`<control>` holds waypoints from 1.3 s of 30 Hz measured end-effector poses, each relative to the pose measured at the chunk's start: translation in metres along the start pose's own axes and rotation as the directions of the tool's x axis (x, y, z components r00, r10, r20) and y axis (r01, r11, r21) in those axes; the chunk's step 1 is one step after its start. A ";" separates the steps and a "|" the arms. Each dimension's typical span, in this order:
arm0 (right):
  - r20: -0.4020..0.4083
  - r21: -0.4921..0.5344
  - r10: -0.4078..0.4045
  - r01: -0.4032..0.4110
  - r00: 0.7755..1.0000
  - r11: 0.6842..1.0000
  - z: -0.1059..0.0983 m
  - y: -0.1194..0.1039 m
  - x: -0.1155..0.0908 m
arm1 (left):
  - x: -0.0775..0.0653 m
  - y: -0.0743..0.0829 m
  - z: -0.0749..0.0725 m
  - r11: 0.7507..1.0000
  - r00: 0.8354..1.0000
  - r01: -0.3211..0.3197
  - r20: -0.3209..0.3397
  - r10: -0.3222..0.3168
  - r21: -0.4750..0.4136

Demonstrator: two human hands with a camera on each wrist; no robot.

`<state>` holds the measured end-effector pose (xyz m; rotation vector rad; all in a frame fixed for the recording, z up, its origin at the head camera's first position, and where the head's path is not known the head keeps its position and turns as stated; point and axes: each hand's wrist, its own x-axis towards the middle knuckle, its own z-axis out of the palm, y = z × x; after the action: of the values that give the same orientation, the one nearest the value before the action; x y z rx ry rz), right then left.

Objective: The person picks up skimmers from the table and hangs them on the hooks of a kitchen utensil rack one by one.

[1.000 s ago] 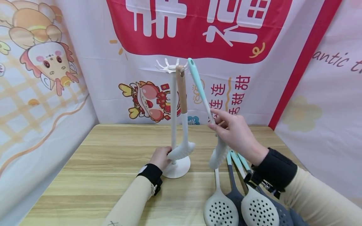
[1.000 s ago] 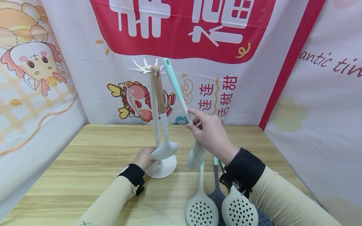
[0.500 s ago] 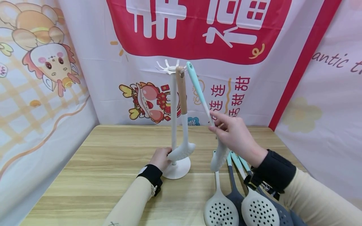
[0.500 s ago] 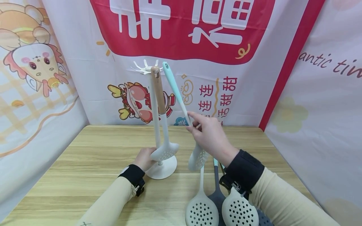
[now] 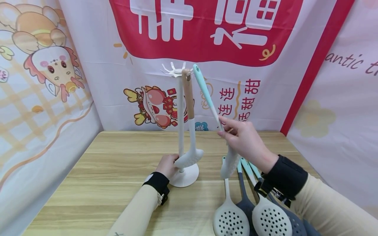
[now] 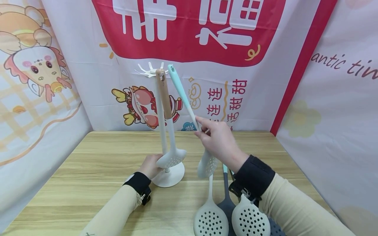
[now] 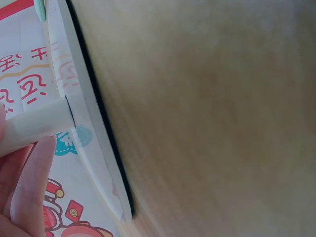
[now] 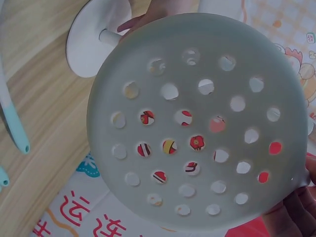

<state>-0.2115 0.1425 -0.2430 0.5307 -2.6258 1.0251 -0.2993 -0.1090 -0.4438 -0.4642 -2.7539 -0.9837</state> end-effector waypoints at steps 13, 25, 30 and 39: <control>-0.016 0.001 -0.062 0.062 0.998 0.998 0.012 0.006 -0.002 | -0.004 0.001 0.002 1.000 1.000 0.008 0.005 -0.009 0.014; -0.058 0.019 -0.104 0.105 0.993 0.994 0.038 0.015 0.007 | -0.005 0.003 0.000 1.000 1.000 -0.009 -0.015 0.010 0.018; -0.087 0.033 -0.123 0.126 0.989 0.992 0.048 0.017 0.011 | -0.006 0.002 0.000 0.999 0.999 -0.024 -0.026 0.025 0.031; -0.145 0.067 -0.159 0.170 0.977 0.983 0.065 0.021 0.017 | -0.005 0.004 -0.001 1.000 1.000 0.007 -0.007 -0.007 0.017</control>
<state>-0.2436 0.1082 -0.2955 0.6575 -2.3836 1.0757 -0.2931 -0.1082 -0.4418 -0.4473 -2.7571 -0.9610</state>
